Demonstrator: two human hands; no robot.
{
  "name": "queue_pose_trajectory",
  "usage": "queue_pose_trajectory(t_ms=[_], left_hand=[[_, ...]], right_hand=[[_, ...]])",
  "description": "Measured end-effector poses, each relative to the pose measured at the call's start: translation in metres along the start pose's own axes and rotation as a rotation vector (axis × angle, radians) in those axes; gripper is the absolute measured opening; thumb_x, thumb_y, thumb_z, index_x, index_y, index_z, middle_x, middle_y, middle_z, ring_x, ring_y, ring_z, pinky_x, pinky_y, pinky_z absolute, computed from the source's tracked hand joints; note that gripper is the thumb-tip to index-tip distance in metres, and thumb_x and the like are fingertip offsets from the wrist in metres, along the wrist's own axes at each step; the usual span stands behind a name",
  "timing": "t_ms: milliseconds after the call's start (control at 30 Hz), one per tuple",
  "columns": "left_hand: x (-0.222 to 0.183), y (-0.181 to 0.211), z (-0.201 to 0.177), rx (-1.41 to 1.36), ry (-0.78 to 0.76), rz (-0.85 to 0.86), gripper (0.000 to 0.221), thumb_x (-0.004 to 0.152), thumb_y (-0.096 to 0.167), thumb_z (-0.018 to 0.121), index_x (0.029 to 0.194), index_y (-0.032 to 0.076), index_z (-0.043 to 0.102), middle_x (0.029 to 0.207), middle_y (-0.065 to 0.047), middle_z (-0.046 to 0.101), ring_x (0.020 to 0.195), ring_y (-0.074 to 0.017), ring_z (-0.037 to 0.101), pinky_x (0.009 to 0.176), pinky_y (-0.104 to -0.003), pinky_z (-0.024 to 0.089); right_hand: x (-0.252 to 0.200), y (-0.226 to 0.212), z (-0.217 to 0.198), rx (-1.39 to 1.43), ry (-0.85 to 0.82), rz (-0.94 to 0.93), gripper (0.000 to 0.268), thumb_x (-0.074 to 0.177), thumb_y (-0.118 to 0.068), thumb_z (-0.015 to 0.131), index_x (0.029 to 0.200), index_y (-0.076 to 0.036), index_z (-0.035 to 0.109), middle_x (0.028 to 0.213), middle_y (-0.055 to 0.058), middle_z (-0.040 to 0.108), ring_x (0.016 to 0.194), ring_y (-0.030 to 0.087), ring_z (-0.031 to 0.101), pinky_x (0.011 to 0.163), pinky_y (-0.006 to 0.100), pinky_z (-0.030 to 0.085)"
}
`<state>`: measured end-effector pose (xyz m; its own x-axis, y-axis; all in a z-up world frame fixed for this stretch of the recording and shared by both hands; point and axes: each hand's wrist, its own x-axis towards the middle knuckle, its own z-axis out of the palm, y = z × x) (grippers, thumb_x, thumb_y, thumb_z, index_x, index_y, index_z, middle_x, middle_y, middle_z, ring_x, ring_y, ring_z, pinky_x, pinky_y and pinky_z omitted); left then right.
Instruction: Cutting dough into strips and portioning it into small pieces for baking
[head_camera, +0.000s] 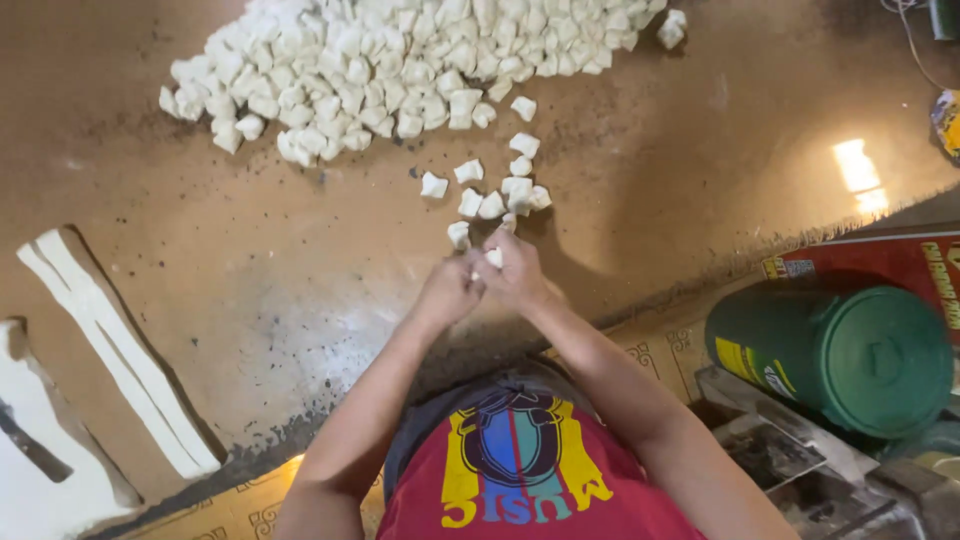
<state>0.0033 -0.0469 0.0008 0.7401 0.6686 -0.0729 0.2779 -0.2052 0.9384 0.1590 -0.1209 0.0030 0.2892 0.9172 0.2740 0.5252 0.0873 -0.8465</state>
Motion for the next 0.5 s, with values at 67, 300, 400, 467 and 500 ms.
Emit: queue_pose_trajectory(t_ms=[67,300,400,467,500], left_hand=[[-0.005,0.034,-0.009,0.38,-0.155,0.018,0.014,0.083,0.024,0.072,0.087,0.011,0.075,0.069,-0.014,0.072,0.076,-0.037,0.074,0.069,-0.049,0.057],[0.006,0.069,-0.068,0.108,0.006,-0.092,0.03,0.082,0.028,0.081,0.097,0.004,0.069,0.083,-0.021,0.075,0.085,-0.0437,0.073,0.072,-0.052,0.059],[0.04,0.006,-0.066,0.363,0.035,-0.416,0.093,0.057,0.024,0.101,0.128,0.007,0.045,0.141,-0.028,0.041,0.116,-0.0549,0.061,0.096,-0.06,0.056],[0.07,0.021,-0.051,0.311,0.013,-0.398,0.087,0.062,0.0,0.089,0.136,0.005,0.042,0.151,-0.029,0.023,0.12,-0.0622,0.054,0.103,-0.065,0.05],[0.092,0.027,-0.037,0.319,0.015,-0.398,0.087,0.062,0.0,0.089,0.136,0.005,0.042,0.151,-0.029,0.023,0.12,-0.0622,0.054,0.103,-0.065,0.05]], right_hand=[[-0.007,0.047,0.008,-0.32,0.056,0.102,0.027,0.092,-0.045,0.07,0.08,-0.021,0.062,0.063,0.008,0.062,0.056,0.028,0.066,0.051,0.039,0.049],[0.02,-0.033,-0.061,0.062,-0.05,0.274,0.099,0.066,-0.015,0.098,0.15,-0.005,0.047,0.136,0.033,0.053,0.112,0.049,0.064,0.099,0.052,0.055],[0.023,-0.001,-0.07,-0.02,0.044,0.407,0.081,0.077,-0.015,0.091,0.147,-0.004,0.051,0.126,0.028,0.058,0.093,0.043,0.07,0.082,0.047,0.061],[0.037,0.017,-0.062,-0.433,-0.29,0.509,0.123,0.067,-0.032,0.095,0.161,-0.01,0.019,0.157,0.033,0.023,0.135,0.053,0.047,0.106,0.064,0.05],[0.056,0.045,-0.056,-0.426,-0.287,0.506,0.123,0.067,-0.032,0.095,0.161,-0.01,0.019,0.157,0.033,0.023,0.135,0.053,0.047,0.106,0.064,0.05]])
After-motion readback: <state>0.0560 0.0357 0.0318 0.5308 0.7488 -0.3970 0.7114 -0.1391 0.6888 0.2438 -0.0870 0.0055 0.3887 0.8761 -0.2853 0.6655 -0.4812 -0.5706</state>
